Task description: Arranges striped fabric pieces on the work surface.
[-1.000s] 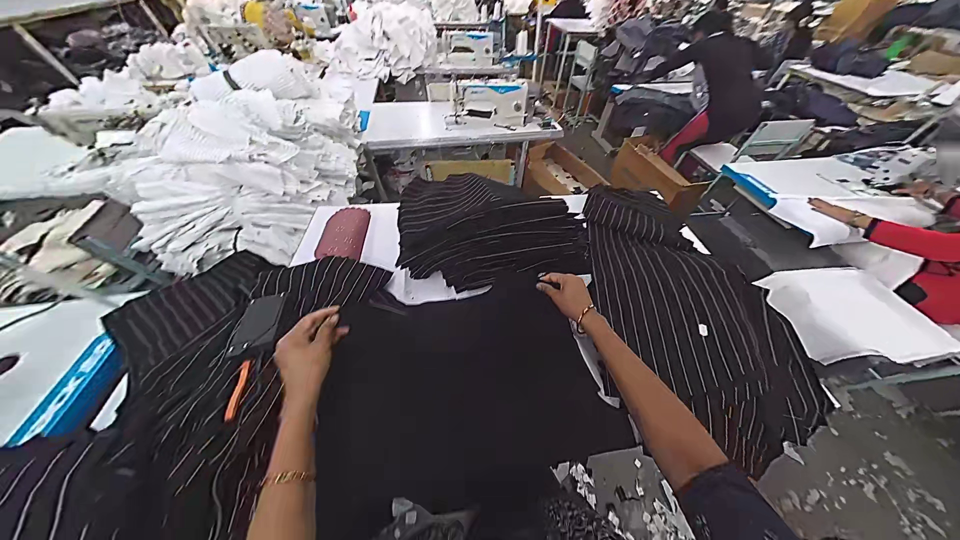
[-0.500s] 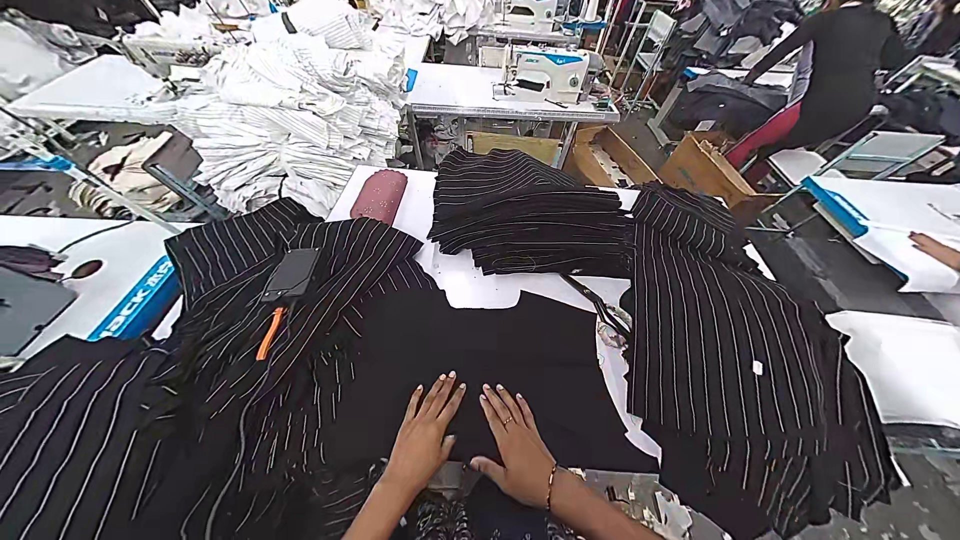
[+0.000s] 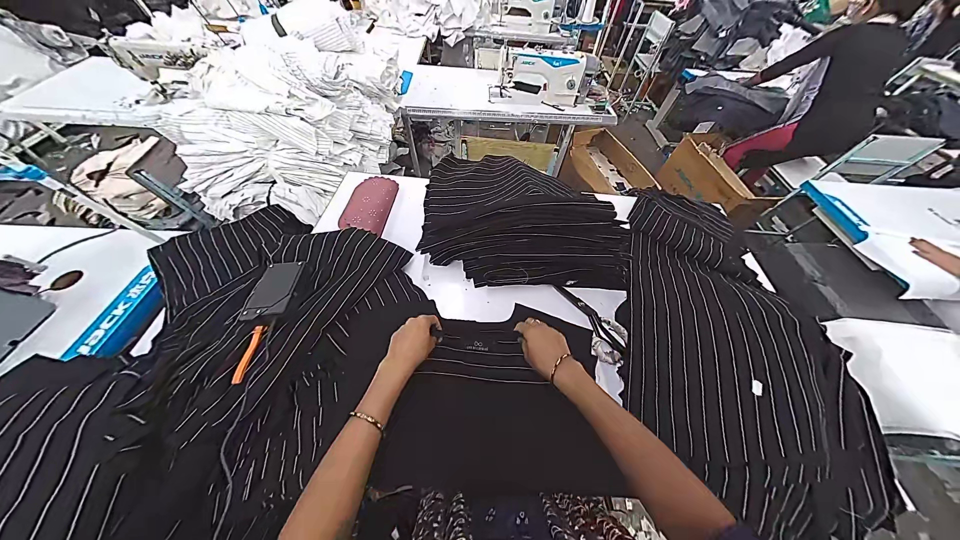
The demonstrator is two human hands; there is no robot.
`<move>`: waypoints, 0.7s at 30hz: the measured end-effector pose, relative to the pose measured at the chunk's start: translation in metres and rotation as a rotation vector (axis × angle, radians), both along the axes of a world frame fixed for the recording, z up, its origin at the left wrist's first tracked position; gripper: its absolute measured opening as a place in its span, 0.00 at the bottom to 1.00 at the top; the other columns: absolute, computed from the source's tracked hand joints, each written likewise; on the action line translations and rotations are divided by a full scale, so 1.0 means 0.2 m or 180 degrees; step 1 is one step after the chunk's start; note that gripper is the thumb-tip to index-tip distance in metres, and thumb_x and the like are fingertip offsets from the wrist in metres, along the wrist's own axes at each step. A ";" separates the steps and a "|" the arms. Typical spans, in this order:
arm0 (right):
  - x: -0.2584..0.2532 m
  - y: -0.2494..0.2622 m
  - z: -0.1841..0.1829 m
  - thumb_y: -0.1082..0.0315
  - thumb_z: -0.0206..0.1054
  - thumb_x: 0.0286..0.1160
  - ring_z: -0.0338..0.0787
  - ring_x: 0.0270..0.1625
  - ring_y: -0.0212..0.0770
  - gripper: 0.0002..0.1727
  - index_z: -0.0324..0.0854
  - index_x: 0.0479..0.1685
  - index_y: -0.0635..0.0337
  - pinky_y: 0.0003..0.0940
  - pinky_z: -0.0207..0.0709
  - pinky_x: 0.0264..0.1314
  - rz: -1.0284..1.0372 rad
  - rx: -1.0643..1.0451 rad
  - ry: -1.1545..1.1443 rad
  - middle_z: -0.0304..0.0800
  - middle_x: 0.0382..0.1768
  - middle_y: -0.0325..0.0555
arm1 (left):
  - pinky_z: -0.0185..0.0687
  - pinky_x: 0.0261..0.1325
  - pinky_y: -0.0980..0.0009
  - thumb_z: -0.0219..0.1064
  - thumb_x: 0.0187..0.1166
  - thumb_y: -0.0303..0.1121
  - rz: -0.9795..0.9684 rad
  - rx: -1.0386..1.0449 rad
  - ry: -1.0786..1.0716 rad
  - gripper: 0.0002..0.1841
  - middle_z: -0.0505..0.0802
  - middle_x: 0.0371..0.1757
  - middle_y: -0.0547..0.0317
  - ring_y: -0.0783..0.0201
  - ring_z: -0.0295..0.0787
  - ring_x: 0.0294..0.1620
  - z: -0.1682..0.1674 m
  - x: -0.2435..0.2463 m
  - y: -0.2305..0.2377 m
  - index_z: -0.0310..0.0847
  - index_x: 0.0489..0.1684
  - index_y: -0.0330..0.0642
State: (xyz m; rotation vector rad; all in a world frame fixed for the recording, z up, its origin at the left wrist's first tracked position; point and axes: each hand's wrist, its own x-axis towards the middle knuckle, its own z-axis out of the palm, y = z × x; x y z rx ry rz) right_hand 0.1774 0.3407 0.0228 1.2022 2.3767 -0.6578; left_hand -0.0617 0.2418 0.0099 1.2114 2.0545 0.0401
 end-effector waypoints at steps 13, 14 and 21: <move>-0.14 0.43 -0.26 0.47 0.45 0.94 0.94 0.53 0.63 0.28 0.78 0.69 0.60 0.62 0.81 0.56 -0.0629 0.0616 0.0455 0.95 0.46 0.60 | 0.79 0.68 0.39 0.66 0.83 0.43 -0.0222 0.2162 0.0459 0.18 0.92 0.57 0.37 0.37 0.88 0.64 -0.22 0.32 -0.06 0.90 0.55 0.37; -0.15 0.45 -0.26 0.48 0.45 0.94 0.94 0.54 0.64 0.28 0.79 0.69 0.61 0.63 0.80 0.57 -0.0635 0.0661 0.0474 0.95 0.46 0.61 | 0.83 0.63 0.41 0.68 0.80 0.44 -0.0437 0.2495 0.0433 0.17 0.94 0.53 0.41 0.39 0.92 0.59 -0.27 0.41 -0.15 0.91 0.51 0.40; -0.15 0.46 -0.28 0.48 0.47 0.93 0.94 0.53 0.63 0.27 0.80 0.66 0.61 0.62 0.80 0.56 -0.0662 0.0756 0.0611 0.95 0.46 0.61 | 0.79 0.66 0.38 0.62 0.77 0.62 -0.0276 0.2652 0.0900 0.32 0.92 0.61 0.40 0.39 0.90 0.63 -0.47 0.43 -0.21 0.88 0.61 0.42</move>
